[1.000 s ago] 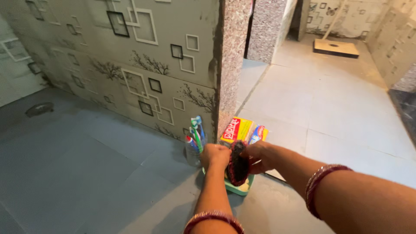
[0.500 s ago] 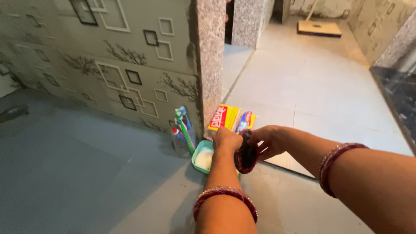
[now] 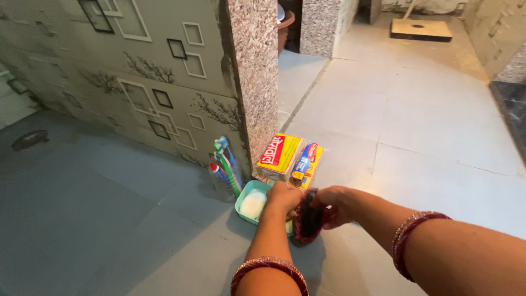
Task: The person organizes bathroom items on the floor, including toothbrushes, toothpaste, soap, and a scrub brush. They place the toothbrushes into a clear plastic bottle, move the soap dish, and arrange the scrub brush and toothpaste boxes.
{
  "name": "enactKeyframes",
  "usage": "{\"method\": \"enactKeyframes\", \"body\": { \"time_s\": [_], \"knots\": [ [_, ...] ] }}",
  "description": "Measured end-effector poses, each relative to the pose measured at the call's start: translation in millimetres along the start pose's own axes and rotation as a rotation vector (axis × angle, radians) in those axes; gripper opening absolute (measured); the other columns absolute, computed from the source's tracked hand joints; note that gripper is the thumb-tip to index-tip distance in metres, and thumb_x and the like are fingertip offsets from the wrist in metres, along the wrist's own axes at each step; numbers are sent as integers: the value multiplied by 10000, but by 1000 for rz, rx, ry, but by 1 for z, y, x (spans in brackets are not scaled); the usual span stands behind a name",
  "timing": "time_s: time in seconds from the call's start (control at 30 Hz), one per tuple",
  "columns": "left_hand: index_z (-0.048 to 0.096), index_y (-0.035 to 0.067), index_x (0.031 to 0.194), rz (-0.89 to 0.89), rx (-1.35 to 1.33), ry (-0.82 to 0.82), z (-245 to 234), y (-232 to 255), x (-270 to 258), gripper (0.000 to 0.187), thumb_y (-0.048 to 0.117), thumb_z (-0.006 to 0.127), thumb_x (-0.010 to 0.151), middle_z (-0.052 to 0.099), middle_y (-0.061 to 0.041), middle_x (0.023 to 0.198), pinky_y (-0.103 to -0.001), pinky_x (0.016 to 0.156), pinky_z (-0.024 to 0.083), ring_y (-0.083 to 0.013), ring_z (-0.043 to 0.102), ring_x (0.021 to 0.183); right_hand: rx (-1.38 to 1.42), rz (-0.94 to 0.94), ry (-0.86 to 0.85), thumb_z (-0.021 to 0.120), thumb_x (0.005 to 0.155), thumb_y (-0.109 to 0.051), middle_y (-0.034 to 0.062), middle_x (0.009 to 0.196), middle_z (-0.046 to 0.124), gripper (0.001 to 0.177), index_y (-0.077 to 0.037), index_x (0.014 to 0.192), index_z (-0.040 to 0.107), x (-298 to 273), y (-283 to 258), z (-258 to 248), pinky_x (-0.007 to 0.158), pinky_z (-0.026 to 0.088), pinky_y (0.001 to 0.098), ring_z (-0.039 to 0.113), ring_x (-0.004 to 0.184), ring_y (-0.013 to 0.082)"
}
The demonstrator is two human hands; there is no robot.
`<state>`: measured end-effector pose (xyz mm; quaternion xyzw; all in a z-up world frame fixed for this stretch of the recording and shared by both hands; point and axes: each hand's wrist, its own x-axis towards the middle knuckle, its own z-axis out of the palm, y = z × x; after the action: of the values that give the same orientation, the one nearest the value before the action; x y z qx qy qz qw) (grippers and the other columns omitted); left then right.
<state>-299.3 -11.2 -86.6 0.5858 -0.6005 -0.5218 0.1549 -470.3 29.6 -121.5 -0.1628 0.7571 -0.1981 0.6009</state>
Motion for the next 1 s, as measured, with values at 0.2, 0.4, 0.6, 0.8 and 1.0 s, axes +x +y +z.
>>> {"method": "enactKeyframes", "body": {
  "time_s": [0.2,0.4,0.6,0.8,1.0],
  "knots": [
    [772,49,1017,-104,-177,-34,7,-7,-4,311,297,773,830,773,-120,917,-306,517,588,-191,685,609,-70,-26,-44,636,938,-250,167,1045,685,240,-82,1102,688,-6,1,-12,775,609,413,672,923,272],
    [809,5,977,-52,-198,4,33,-20,13,361,327,791,816,767,-89,840,-297,508,608,-159,699,593,-49,22,-99,647,974,-250,182,1070,656,285,-33,1158,655,14,5,-30,762,592,377,658,901,259],
    [801,14,1003,-55,-87,28,35,-20,14,367,327,790,813,773,-113,857,-327,528,611,-184,704,630,-60,18,-121,575,977,-260,203,1177,704,341,-39,1221,665,11,15,-18,820,618,418,717,1011,314],
    [789,118,1089,286,352,68,26,-15,-28,359,189,789,737,759,-173,995,-392,870,579,-300,739,960,-97,-8,-92,582,968,-206,146,1296,669,369,-66,1302,657,0,17,-7,932,603,402,696,1117,307],
    [731,170,1202,358,648,-32,18,-3,-56,514,119,789,694,711,-123,1220,-423,1002,524,-326,651,1181,23,74,-28,568,1023,-222,248,1386,541,478,18,1431,506,18,17,-12,978,634,401,646,1202,399]
  ]
}}
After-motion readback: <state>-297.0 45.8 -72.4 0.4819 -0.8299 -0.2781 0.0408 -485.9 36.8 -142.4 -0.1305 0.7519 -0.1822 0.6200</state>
